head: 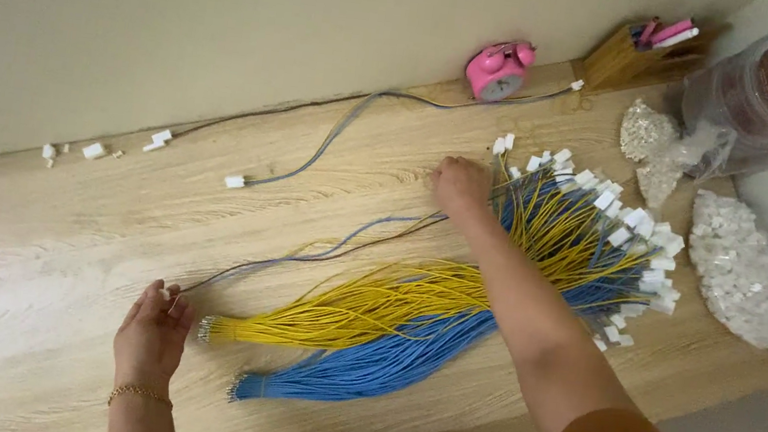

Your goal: Organizing and sorting various bundles of electrical wires with connectors.

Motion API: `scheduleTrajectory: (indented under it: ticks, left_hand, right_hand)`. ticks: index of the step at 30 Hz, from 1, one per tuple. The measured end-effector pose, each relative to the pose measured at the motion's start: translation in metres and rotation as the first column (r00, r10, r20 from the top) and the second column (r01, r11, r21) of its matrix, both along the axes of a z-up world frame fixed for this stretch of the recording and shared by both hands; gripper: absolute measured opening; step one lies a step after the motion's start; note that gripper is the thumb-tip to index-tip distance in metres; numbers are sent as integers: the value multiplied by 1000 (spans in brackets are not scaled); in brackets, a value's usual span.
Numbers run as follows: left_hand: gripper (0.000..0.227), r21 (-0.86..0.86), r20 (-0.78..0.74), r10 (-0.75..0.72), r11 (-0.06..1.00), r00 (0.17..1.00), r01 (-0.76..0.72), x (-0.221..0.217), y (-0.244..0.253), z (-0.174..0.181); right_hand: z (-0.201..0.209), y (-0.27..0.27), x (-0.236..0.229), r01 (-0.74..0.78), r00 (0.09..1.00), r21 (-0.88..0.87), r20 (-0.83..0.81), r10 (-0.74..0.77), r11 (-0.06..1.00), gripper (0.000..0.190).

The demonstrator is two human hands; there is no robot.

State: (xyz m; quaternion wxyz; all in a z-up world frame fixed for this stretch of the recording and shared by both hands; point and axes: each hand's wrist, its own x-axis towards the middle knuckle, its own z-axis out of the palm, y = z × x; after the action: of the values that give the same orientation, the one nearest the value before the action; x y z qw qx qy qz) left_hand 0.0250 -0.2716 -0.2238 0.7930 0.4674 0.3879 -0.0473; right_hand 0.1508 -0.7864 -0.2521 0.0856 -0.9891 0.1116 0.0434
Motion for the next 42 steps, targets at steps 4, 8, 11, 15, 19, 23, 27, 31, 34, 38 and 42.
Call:
scheduleTrajectory:
  ticks: [4,8,11,15,19,23,27,31,34,38,42]
  left_hand:
    - [29,-81,62,2,997,998,3,4,0,-16]
    - [32,-183,124,69,982,990,-46,8,-5,-14]
    - [33,-282,232,80,959,969,-11,15,-9,-16]
    - [38,-332,345,81,942,935,40,12,-38,32]
    - [37,-350,384,18,928,923,128,13,-69,68]
    - [35,-354,413,-35,915,910,195,9,-87,91]
    - [34,-356,419,-32,913,907,197,2,-89,104]
    - [32,-343,421,-12,923,907,172,-5,-85,110]
    - [30,-354,421,-4,920,907,168,-8,-83,108]
    - [27,-406,434,10,895,901,186,-8,-87,106]
    - [26,-427,457,15,881,889,205,-7,-87,108]
  right_hand:
    - [41,-6,5,6,995,32,-103,-3,999,31]
    - [25,-79,20,211,967,254,86,-239,944,26]
    - [15,-156,25,191,978,74,67,-196,979,21]
    - [26,-125,22,-27,960,29,279,18,999,49]
    - [87,16,-12,-213,976,471,152,159,856,27]
    - [170,160,-59,-221,922,775,-31,385,592,38]
    - [145,196,-62,-493,817,693,161,554,526,37]
    - [135,202,-66,-332,844,809,26,536,484,28]
    - [146,198,-67,-309,880,813,47,473,494,24]
    - [181,195,-72,-322,915,765,98,392,559,19]
    - [206,196,-80,-499,861,647,294,415,577,14]
